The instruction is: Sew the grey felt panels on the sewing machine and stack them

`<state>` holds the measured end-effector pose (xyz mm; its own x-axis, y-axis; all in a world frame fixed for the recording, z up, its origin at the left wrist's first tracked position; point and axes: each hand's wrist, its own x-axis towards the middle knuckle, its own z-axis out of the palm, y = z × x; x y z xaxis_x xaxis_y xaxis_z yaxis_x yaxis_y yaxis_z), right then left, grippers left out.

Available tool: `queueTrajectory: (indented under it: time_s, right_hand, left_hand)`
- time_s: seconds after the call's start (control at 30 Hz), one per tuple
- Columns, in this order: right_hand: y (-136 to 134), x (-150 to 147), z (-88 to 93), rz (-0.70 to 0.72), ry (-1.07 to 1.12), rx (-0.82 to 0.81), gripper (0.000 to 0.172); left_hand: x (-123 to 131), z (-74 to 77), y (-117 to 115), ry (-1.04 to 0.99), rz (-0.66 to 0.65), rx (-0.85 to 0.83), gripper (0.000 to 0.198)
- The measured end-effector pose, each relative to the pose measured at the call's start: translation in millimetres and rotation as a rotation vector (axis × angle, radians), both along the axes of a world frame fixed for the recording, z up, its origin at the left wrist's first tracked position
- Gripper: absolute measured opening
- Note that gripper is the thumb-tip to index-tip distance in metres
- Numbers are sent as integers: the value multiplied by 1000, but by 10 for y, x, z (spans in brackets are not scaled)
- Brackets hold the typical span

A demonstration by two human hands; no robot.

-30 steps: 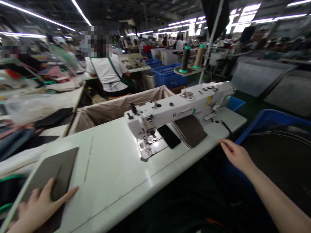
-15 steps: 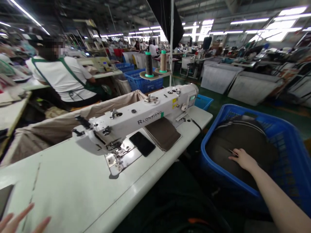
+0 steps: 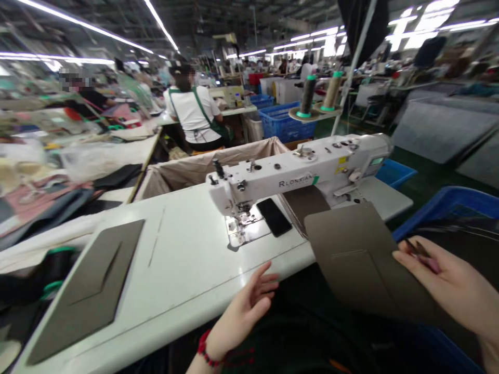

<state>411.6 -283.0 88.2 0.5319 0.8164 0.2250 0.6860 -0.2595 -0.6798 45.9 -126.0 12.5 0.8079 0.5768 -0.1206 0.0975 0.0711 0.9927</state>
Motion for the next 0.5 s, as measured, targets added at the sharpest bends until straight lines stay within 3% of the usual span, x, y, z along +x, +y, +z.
queueTrajectory:
  time_s: [0.07,0.17,0.27,0.33,0.37,0.4,0.5]
  right_hand:
    - [395,-450,-74,160,189,-18,29]
    - [978,-1164,-369,355,277,-41,28]
    - [1469,-1733,-688,555,82,-117,29]
    - [1750,-1956,-830,617,-147,-140,27]
    - [1881,-2021,-875,633,-217,-137,26]
    - [2005,-2061,-908,643,-260,-128,28]
    - [2311,-2081,-971,702,-373,-140,45]
  left_hand:
    - [35,25,-102,-141,2,-104,75]
    - [-136,9,-108,-104,242,-52,66]
    - [-452,-72,19,218,612,201,73]
    - [-653,-150,123,478,819,491,81]
    - [-733,-189,167,593,840,656,78]
    - [-796,-224,202,682,783,811,73]
    - [-891,-284,273,789,369,1038,63]
